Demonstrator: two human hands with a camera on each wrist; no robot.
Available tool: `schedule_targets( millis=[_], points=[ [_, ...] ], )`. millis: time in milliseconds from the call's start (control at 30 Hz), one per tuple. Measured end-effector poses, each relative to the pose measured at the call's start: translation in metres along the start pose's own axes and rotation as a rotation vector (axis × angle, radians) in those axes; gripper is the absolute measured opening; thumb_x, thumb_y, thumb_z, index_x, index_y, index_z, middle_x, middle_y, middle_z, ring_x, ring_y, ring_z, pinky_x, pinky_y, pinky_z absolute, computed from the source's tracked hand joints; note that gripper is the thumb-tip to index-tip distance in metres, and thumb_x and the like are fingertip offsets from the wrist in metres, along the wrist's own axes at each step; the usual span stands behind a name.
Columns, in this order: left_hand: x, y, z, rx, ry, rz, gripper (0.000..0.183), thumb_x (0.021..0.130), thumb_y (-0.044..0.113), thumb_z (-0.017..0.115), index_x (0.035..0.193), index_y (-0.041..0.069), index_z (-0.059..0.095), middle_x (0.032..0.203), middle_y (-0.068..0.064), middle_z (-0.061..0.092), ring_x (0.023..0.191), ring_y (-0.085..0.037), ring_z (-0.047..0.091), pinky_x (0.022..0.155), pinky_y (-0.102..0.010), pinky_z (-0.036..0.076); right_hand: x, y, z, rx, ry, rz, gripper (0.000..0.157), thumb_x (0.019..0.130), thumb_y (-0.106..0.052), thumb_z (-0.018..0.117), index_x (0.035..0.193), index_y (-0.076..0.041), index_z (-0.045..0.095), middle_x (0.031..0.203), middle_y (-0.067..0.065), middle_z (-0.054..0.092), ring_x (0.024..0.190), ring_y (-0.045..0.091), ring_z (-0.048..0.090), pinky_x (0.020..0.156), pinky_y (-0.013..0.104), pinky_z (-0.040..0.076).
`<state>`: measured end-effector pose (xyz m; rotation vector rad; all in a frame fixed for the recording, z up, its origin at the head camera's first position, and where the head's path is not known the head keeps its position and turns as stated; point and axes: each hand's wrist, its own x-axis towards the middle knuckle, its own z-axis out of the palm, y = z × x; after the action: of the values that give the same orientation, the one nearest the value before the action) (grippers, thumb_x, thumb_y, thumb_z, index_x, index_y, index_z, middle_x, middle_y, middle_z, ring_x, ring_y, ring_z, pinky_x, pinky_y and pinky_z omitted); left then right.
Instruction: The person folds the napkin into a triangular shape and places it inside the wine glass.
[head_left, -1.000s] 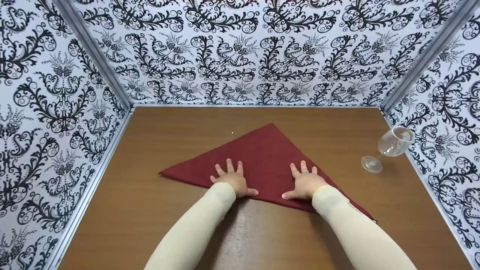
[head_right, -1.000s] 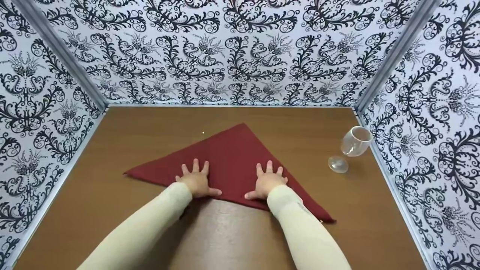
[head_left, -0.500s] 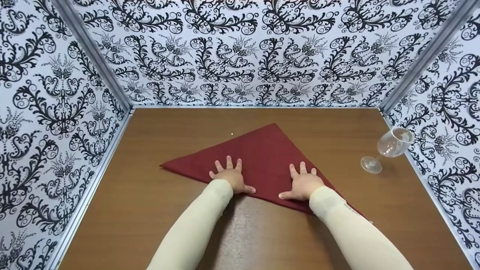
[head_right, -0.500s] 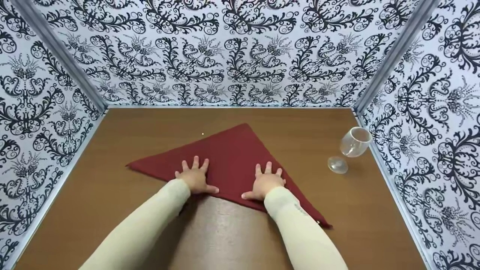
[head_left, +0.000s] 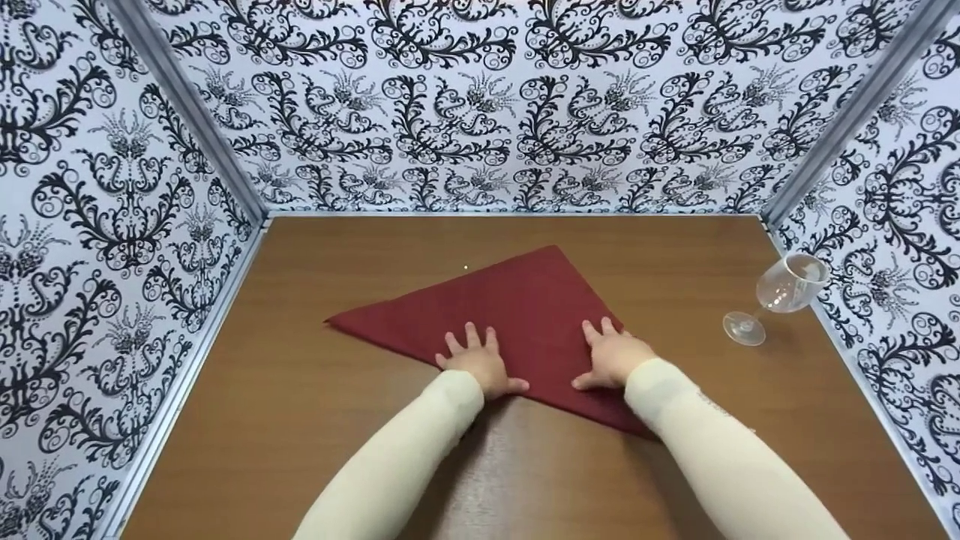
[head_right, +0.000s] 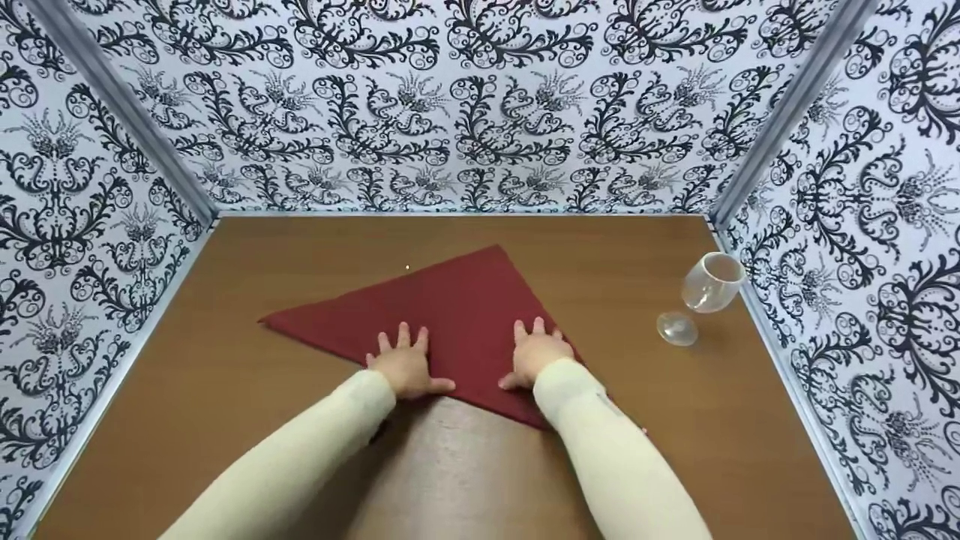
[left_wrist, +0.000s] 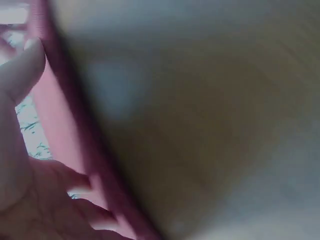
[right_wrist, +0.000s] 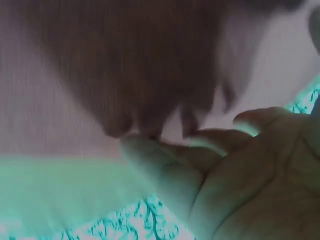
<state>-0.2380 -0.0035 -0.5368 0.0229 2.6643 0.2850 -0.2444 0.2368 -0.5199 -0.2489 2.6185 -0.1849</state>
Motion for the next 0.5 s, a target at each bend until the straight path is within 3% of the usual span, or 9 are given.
schedule_targets(
  millis=[167,500],
  points=[
    [0.007,-0.002,0.007,0.005,-0.003,-0.006,0.129,0.075,0.084,0.072,0.171,0.024,0.011,0.178,-0.015,-0.003,0.161,-0.054,0.000,0.123,-0.075,0.021,0.003,0.007,-0.001,0.012,-0.026,-0.039,0.120,0.082,-0.047,0.089,0.168,-0.002,0.018,0.171,0.035,0.010,0.150,0.068,0.021,0.117,0.070,0.037],
    [0.011,-0.009,0.005,-0.010,0.008,0.040,0.130,0.074,0.082,0.076,0.171,0.022,0.013,0.178,-0.016,-0.001,0.160,-0.055,0.000,0.122,-0.076,0.020,0.005,0.007,0.007,0.027,-0.018,-0.019,0.122,0.082,-0.050,0.088,0.168,-0.001,0.017,0.171,0.036,0.008,0.150,0.069,0.018,0.120,0.068,0.034]
  ],
)
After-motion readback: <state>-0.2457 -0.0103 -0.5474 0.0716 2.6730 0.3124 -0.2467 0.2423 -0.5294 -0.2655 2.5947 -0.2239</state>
